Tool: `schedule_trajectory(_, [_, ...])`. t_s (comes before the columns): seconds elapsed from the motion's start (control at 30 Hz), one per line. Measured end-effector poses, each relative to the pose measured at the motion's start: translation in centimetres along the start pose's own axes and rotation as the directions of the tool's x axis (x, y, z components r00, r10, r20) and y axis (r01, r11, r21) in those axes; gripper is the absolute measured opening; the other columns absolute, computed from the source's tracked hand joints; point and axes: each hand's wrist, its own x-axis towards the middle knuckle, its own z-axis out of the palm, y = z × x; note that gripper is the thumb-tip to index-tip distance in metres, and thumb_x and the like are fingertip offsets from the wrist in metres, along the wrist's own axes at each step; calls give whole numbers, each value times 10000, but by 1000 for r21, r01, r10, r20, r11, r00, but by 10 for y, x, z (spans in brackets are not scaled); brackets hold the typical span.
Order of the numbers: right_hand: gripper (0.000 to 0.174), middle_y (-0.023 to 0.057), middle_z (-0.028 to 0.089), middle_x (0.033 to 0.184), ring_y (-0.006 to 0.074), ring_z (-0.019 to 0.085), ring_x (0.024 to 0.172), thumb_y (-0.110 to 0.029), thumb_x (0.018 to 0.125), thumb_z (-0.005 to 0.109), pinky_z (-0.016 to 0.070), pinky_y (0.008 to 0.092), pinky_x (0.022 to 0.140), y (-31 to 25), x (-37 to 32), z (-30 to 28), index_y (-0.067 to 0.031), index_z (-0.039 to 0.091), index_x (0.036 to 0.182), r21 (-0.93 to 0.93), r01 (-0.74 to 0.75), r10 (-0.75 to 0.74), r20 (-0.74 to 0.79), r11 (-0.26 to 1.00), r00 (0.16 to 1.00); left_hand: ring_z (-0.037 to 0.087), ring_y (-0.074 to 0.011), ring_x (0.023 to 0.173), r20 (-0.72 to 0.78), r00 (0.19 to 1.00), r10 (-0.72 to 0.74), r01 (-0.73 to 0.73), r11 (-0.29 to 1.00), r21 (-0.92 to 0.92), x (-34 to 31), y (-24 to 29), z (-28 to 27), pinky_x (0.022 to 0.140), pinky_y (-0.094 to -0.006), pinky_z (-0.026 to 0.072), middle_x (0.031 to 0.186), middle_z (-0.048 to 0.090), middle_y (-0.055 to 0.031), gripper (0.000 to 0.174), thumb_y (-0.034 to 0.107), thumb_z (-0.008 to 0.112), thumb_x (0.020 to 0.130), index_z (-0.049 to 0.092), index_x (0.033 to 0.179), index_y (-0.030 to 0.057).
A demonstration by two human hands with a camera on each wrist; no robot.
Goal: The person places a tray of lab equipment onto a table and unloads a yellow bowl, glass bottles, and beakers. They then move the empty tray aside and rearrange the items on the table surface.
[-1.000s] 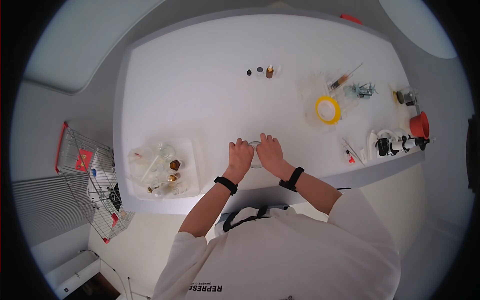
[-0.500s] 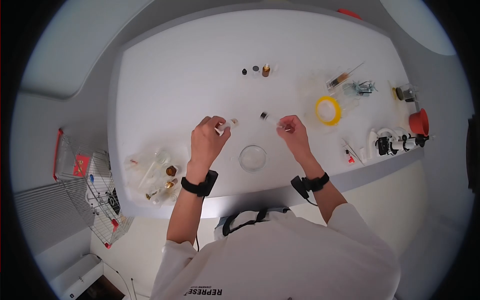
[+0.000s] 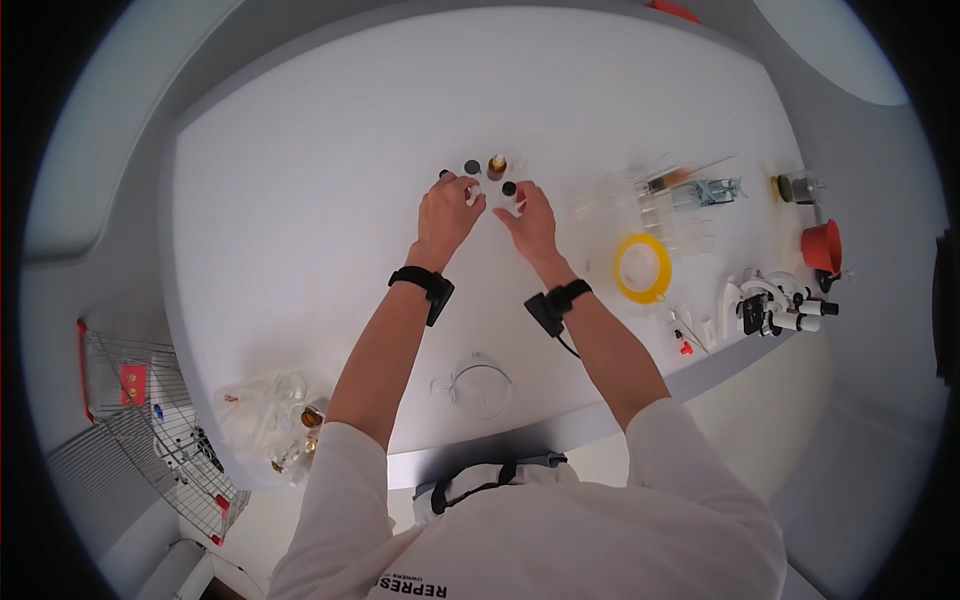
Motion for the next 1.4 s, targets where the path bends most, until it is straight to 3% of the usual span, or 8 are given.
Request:
schedule_trajectory(0.43, [460, 114, 584, 1025, 326, 596, 953, -70, 761, 779, 499, 436, 786, 22, 12, 28, -74, 525, 1145, -1, -72, 72, -20, 997, 997, 657, -227, 687, 69, 988, -135, 140, 987, -75, -9, -31, 28, 637, -343, 543, 855, 677, -104, 376, 229, 808, 798, 682, 1108, 57])
schedule_trajectory(0.6, [501, 109, 557, 1070, 259, 622, 854, -50, 791, 726, 509, 393, 761, 0, -58, -3, -85, 499, 1236, 55, -161, 161, 3, 985, 987, 658, -225, 684, 8, 992, -122, 123, 989, -88, -46, -35, -14, 630, -337, 542, 858, 675, -102, 374, 213, 812, 797, 668, 1105, 57])
schedule_trajectory(0.7, [390, 61, 590, 938, 146, 578, 702, -30, 821, 698, 495, 295, 644, -16, -125, -29, -66, 540, 1176, 186, -31, 17, 76, 982, 997, 647, -205, 651, -25, 989, -148, 144, 982, -121, -96, -26, -57, 618, -328, 538, 837, 677, -92, 276, 163, 778, 821, 669, 1050, 53])
schedule_trajectory(0.83, [211, 36, 619, 814, 110, 581, 637, -15, 849, 681, 483, 250, 582, -73, -208, -85, -47, 605, 1044, 252, -47, -30, 291, 967, 956, 641, -184, 632, 256, 954, -155, 216, 949, -229, -193, 29, -110, 606, -312, 538, 791, 687, -82, 125, 115, 701, 866, 682, 976, 58])
schedule_trajectory(1.03, [131, 62, 667, 859, 140, 641, 702, -7, 868, 662, 503, 254, 610, -92, -248, -96, -44, 625, 988, 290, 74, -191, 397, 954, 898, 682, -294, 811, 496, 850, 181, -169, 983, -69, -278, 70, -66, 693, -400, 546, 877, 696, -127, 158, 57, 631, 830, 699, 973, 60])
schedule_trajectory(1.1, [136, 91, 670, 911, 204, 652, 712, -30, 872, 650, 526, 309, 638, -93, -245, -95, -47, 622, 1004, 223, 113, -199, 415, 968, 888, 679, -313, 870, 600, 782, 168, -273, 958, 87, -274, 62, -41, 715, -422, 545, 932, 697, -140, 164, 68, 609, 838, 702, 974, 65])
schedule_trajectory(1.2, [136, 96, 669, 915, 223, 660, 740, -36, 870, 652, 530, 317, 648, -102, -249, -97, -44, 621, 1002, 260, 133, -220, 341, 956, 914, 673, -326, 944, 727, 687, -6, -41, 998, 48, -262, 49, -13, 772, -434, 548, 1046, 687, -147, 173, 153, 583, 884, 706, 981, 79])
schedule_trajectory(1.4, [135, 76, 683, 884, 161, 654, 747, -28, 879, 662, 511, 268, 636, -99, -274, -112, -50, 638, 1010, 285, 94, -173, 265, 954, 949, 617, -366, 1121, 773, 628, -93, -324, 872, 367, -260, 29, 27, 879, -484, 522, 1282, 580, -238, 299, 266, 557, 922, 710, 1126, 110])
